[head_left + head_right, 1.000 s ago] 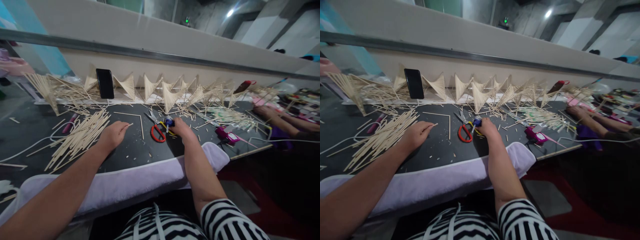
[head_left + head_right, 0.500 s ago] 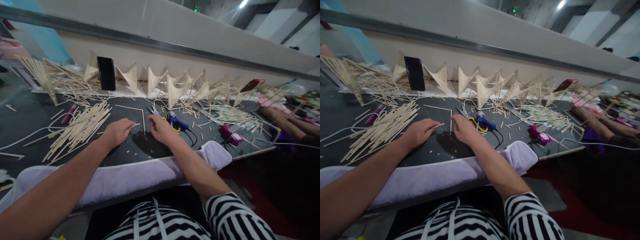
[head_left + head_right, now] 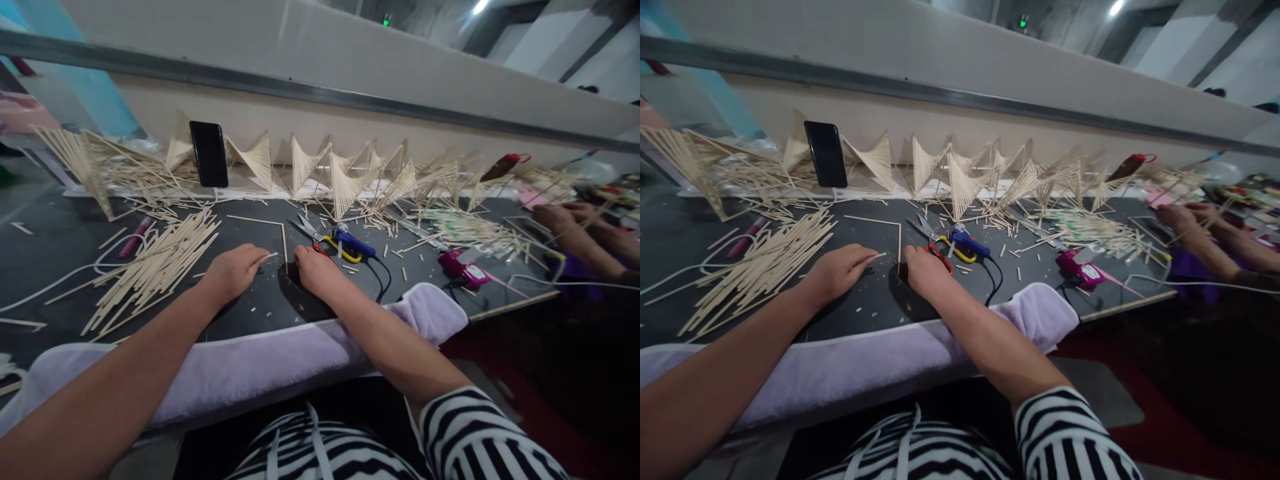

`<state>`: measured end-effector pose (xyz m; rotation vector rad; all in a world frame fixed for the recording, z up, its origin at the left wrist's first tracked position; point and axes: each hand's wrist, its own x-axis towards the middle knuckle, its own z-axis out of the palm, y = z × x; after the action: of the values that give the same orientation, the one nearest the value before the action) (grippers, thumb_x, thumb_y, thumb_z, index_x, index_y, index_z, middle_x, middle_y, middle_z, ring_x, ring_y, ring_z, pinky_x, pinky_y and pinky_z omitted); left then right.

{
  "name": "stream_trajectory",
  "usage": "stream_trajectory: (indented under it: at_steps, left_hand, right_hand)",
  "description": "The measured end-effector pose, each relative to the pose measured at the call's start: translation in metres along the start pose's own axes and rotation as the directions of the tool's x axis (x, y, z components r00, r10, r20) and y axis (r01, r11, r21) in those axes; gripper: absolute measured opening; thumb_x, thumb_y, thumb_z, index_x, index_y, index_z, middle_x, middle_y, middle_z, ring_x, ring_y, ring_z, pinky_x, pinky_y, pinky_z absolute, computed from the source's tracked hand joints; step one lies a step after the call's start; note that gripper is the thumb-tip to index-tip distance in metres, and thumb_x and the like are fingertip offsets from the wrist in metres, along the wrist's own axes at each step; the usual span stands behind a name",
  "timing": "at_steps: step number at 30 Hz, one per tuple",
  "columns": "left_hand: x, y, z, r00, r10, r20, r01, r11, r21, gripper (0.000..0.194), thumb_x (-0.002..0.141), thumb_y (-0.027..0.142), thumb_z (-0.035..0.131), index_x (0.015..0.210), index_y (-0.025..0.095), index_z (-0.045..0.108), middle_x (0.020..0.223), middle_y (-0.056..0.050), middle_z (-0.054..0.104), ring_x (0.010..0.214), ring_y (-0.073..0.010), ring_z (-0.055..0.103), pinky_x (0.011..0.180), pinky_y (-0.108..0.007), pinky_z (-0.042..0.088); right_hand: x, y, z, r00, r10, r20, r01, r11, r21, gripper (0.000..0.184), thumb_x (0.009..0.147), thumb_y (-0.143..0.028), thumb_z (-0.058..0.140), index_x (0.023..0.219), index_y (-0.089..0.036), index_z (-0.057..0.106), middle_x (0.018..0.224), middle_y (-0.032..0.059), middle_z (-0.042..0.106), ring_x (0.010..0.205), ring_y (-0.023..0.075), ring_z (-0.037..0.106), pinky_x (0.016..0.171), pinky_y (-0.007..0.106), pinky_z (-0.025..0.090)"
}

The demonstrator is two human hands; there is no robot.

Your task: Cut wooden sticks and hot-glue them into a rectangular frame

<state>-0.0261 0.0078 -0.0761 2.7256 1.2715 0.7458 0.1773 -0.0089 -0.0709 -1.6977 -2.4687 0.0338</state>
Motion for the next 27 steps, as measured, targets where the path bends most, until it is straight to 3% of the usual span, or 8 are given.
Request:
stream_trajectory:
  at_steps: [7,13,17,22,27]
  left_hand:
    - [0.002,0.004,-0.004,0.987,-0.050,-0.154,0.050,0.999,-0.006,0.032,0.088,0.035,0.037,0.098,0.017,0.061,0.090,-0.007,0.064,0.086,-0.0170,0.058,0.078,-0.028,0.046]
    - [0.002,0.003,-0.007,0.983,-0.045,-0.180,0.042,0.999,-0.022,0.031,0.088,0.034,0.036,0.097,0.018,0.061,0.089,-0.008,0.064,0.085,-0.0170,0.059,0.078,-0.028,0.046]
    - [0.002,-0.001,-0.005,0.986,-0.047,-0.161,0.043,0.999,-0.025,0.031,0.088,0.034,0.037,0.098,0.018,0.061,0.089,-0.007,0.064,0.085,-0.0170,0.058,0.078,-0.028,0.046]
    - [0.003,-0.003,0.000,0.995,-0.044,-0.087,0.041,0.998,-0.041,0.030,0.087,0.033,0.039,0.100,0.018,0.062,0.090,-0.007,0.064,0.086,-0.0168,0.058,0.079,-0.028,0.045]
    - [0.007,0.005,0.004,1.000,-0.015,0.016,0.016,0.997,-0.082,0.030,0.087,0.032,0.040,0.101,0.018,0.063,0.091,-0.008,0.064,0.087,-0.0165,0.058,0.078,-0.028,0.044]
  right_hand:
    - [0.012,-0.009,-0.002,0.993,0.118,0.006,-0.118,0.993,0.028,0.030,0.087,-0.032,0.034,0.097,-0.013,0.055,0.092,0.0145,0.064,0.084,0.0230,0.062,0.070,0.029,0.045]
    - [0.030,-0.013,-0.003,0.979,0.170,0.109,-0.178,0.982,0.067,0.028,0.080,-0.028,0.044,0.092,-0.013,0.065,0.093,0.0160,0.066,0.087,0.0248,0.063,0.071,0.030,0.047]
    - [0.037,-0.009,0.001,0.974,0.204,0.102,-0.211,0.975,0.064,0.029,0.077,-0.023,0.045,0.095,-0.012,0.065,0.095,0.0173,0.066,0.089,0.0241,0.062,0.072,0.030,0.047]
    - [0.038,0.011,0.001,0.971,0.216,0.101,-0.227,0.967,0.113,0.027,0.079,-0.029,0.047,0.091,-0.014,0.066,0.093,0.0155,0.066,0.087,0.0223,0.061,0.071,0.027,0.044]
    - [0.032,0.033,-0.006,0.999,0.052,0.004,-0.052,0.981,0.185,0.022,0.079,-0.027,0.048,0.092,-0.020,0.065,0.093,0.0073,0.066,0.088,0.0185,0.058,0.073,0.026,0.040]
